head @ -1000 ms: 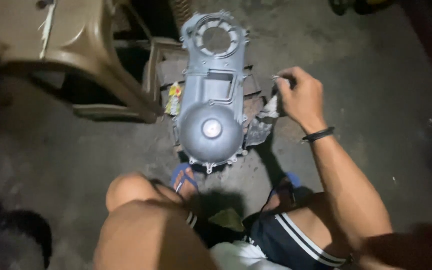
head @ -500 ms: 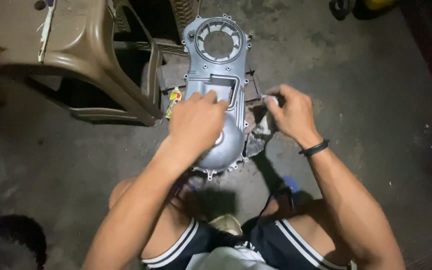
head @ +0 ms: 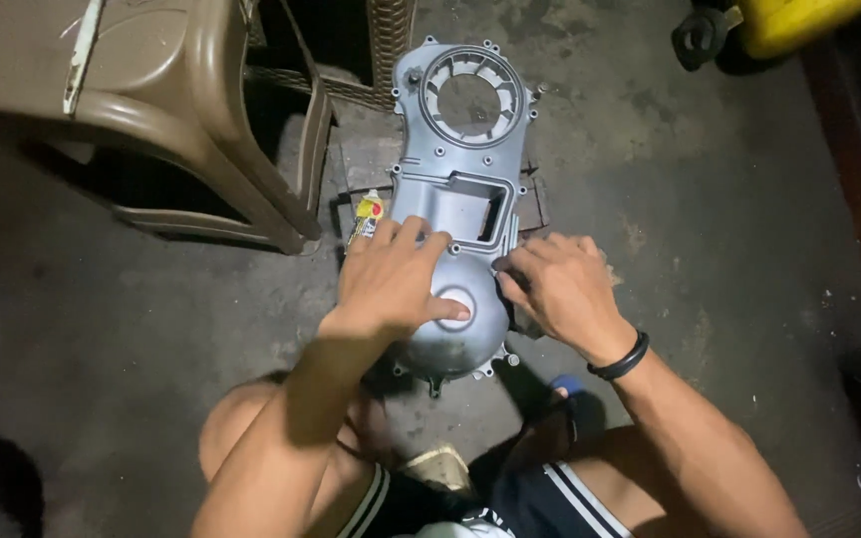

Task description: The person is cleaning a motorcycle engine casing by wiping it thoroughly with a cloth.

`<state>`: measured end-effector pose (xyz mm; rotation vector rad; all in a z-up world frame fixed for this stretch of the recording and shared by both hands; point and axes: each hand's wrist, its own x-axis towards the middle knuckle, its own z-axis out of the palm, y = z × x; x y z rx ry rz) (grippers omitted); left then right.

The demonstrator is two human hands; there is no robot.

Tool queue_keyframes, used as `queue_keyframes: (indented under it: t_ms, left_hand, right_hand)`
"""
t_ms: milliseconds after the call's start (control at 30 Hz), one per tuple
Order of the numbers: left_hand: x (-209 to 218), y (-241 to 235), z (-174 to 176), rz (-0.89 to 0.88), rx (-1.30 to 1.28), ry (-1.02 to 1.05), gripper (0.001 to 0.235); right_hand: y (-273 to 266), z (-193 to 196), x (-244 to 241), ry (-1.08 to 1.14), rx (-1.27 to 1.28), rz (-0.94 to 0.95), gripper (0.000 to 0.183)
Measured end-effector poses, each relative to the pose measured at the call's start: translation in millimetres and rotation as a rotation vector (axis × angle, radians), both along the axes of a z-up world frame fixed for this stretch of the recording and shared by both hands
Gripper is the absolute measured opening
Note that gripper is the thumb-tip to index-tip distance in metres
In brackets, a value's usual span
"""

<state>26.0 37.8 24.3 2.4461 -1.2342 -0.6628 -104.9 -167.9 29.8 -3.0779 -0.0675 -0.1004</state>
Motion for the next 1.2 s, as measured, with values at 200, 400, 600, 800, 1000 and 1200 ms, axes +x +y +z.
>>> queue_keyframes:
  t_ms: [200, 400, 600, 800, 1000, 1200]
  left_hand:
    - [-9.3, -5.9, -8.6, -0.011, 0.125, -0.025, 0.080]
    - [-5.5, -13.3, -1.1, -0.004, 0.201, 0.057, 0.076]
    - [-8.3, -12.7, 12.0, -0.008, 0.204, 0.073, 0.071]
    - [-12.0, -10.9, 14.1, -0.001, 0.179, 0.061, 0.073]
    - [-11.1, -9.6, 16.8, 0.021, 0.189, 0.084, 0.077]
    - [-11.5, -11.2, 17.6, 0.019, 0.159, 0.077, 0.077]
  right_hand:
    - [13.8, 1.4, 14.4, -0.058, -0.244, 0.043, 0.018]
    - [-0.8, 17.0, 13.3, 0.257, 0.171, -0.041, 0.017]
    - [14.8, -7.8, 13.7, 0.042, 0.017, -0.067, 0.022]
    - [8.2, 15.3, -8.8, 0.174, 0.225, -0.056, 0.020]
    - [10.8, -2.0, 12.1, 0.082, 0.197, -0.014, 0.021]
    - [11.1, -7.8, 2.2, 0.018, 0.099, 0.073, 0.017]
